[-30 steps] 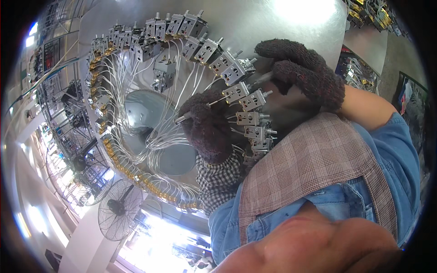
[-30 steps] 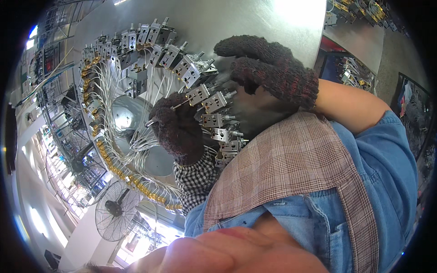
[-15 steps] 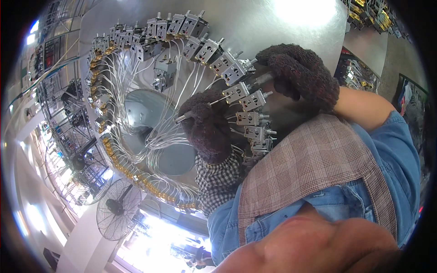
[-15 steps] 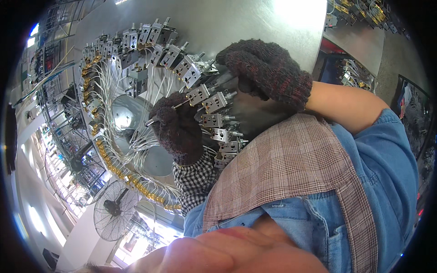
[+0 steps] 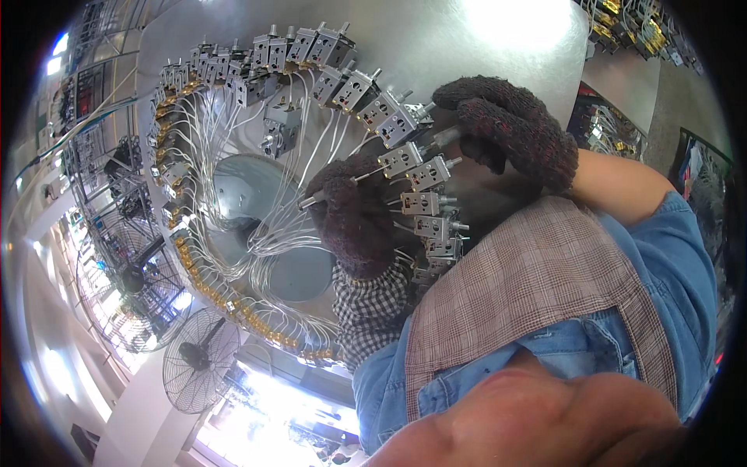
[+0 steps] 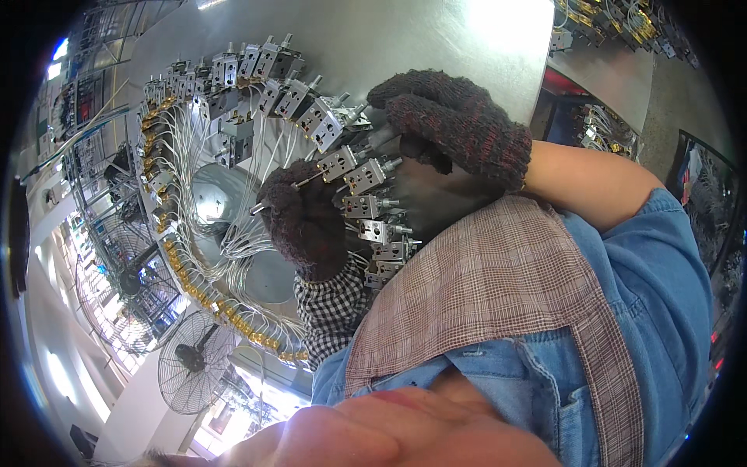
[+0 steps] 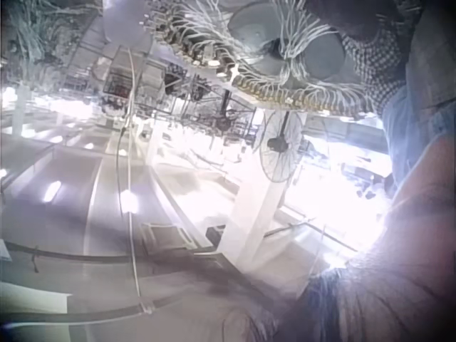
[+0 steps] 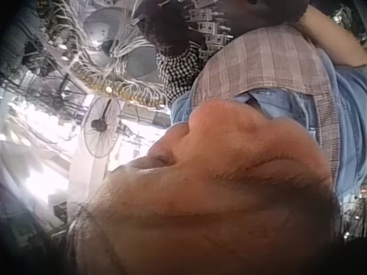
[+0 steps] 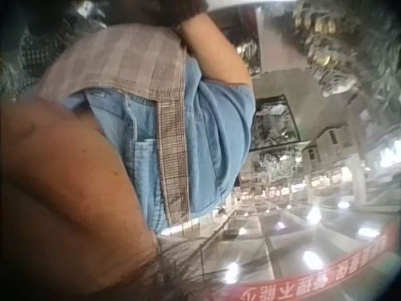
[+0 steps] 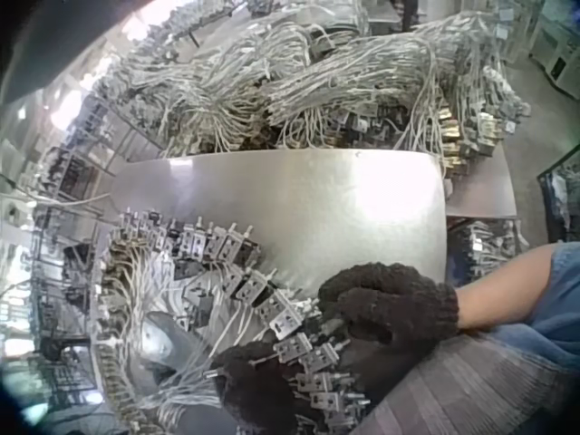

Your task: Assembling or inspecting a complex circular wire harness by inserting and adjusting components using a tool.

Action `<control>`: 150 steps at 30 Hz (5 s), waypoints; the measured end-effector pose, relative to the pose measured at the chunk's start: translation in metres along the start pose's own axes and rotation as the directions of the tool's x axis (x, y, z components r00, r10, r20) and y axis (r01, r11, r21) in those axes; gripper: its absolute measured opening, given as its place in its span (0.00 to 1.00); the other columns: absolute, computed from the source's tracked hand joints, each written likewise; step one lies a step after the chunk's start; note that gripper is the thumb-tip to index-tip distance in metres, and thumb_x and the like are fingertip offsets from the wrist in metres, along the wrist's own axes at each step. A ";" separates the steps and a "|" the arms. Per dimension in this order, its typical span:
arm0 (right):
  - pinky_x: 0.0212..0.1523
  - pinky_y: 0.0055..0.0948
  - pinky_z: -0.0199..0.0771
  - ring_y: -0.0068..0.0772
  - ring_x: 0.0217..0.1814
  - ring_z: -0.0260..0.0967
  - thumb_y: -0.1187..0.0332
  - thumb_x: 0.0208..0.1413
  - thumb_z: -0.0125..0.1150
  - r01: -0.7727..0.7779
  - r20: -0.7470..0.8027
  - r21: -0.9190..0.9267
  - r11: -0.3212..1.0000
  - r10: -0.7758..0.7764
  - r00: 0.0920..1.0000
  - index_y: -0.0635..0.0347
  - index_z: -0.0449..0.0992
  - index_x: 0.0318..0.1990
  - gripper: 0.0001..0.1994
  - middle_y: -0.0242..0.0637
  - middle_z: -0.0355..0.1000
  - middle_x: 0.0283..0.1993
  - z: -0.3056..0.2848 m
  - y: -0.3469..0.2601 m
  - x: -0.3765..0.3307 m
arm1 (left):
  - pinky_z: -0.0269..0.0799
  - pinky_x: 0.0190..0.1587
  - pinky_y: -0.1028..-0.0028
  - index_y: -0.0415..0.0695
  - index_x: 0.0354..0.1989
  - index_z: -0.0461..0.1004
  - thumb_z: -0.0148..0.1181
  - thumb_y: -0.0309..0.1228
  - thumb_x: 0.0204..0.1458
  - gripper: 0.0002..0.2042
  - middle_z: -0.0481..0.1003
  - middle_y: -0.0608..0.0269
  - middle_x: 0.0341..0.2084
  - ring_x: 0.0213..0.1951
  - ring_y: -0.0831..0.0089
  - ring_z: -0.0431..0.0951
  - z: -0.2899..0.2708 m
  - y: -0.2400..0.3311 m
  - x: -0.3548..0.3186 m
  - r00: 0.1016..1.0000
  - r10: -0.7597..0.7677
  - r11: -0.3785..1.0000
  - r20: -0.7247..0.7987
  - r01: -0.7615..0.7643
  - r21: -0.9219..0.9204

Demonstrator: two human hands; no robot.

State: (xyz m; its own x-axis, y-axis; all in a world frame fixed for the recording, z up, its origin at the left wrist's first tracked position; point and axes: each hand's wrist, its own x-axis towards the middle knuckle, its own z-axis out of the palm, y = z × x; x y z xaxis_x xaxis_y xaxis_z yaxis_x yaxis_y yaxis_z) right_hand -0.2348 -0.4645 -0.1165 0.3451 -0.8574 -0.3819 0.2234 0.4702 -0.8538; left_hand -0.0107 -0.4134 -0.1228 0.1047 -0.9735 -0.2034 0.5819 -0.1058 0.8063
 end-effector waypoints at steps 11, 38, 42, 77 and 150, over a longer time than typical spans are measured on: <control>0.29 0.21 0.68 0.21 0.27 0.64 0.69 0.55 0.50 0.108 0.106 -0.095 0.990 -0.098 0.990 0.58 0.64 0.55 0.19 0.35 0.70 0.32 -0.008 -0.004 0.000 | 0.78 0.37 0.56 0.42 0.43 0.64 0.51 0.32 0.52 0.12 0.71 0.49 0.40 0.38 0.57 0.76 -0.001 -0.002 -0.003 0.999 0.028 1.000 0.019 -0.028 -0.013; 0.29 0.22 0.68 0.20 0.27 0.63 0.67 0.56 0.51 0.188 0.097 -0.274 0.943 -0.167 0.981 0.58 0.63 0.56 0.19 0.33 0.68 0.31 -0.021 -0.004 -0.029 | 0.75 0.40 0.66 0.40 0.39 0.67 0.54 0.42 0.50 0.17 0.72 0.56 0.34 0.37 0.63 0.75 0.012 -0.010 -0.025 0.990 -0.056 0.968 -0.132 0.086 0.235; 0.35 0.24 0.70 0.22 0.32 0.67 0.67 0.56 0.51 0.469 0.179 -0.264 0.843 -0.435 0.882 0.60 0.63 0.56 0.19 0.37 0.70 0.40 -0.021 0.008 -0.021 | 0.74 0.42 0.64 0.40 0.39 0.66 0.54 0.34 0.48 0.13 0.72 0.56 0.34 0.38 0.63 0.74 0.012 -0.011 -0.022 0.994 0.026 0.980 -0.103 -0.005 0.199; 0.44 0.26 0.67 0.25 0.44 0.64 0.65 0.57 0.48 -0.078 0.049 -0.232 0.970 0.092 0.995 0.60 0.66 0.52 0.16 0.36 0.68 0.47 -0.016 -0.019 -0.027 | 0.74 0.38 0.67 0.37 0.38 0.66 0.53 0.36 0.51 0.14 0.71 0.55 0.30 0.34 0.65 0.75 0.015 -0.008 -0.020 0.997 0.041 0.986 -0.065 -0.030 0.164; 0.33 0.23 0.68 0.24 0.33 0.65 0.71 0.51 0.50 -0.091 -0.009 -0.105 0.990 0.090 0.996 0.58 0.63 0.56 0.22 0.36 0.67 0.34 -0.023 -0.019 -0.024 | 0.75 0.36 0.68 0.37 0.38 0.65 0.55 0.37 0.51 0.15 0.72 0.54 0.31 0.33 0.64 0.76 0.013 0.007 -0.014 0.999 -0.050 0.977 -0.013 0.052 0.207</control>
State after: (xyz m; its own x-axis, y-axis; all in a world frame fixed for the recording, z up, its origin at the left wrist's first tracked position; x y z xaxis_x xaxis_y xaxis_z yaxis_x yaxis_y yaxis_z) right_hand -0.2686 -0.4581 -0.0991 0.3561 -0.8132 -0.4604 0.0945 0.5215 -0.8480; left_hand -0.0189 -0.4032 -0.1069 0.0858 -0.9643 -0.2504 0.4070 -0.1955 0.8923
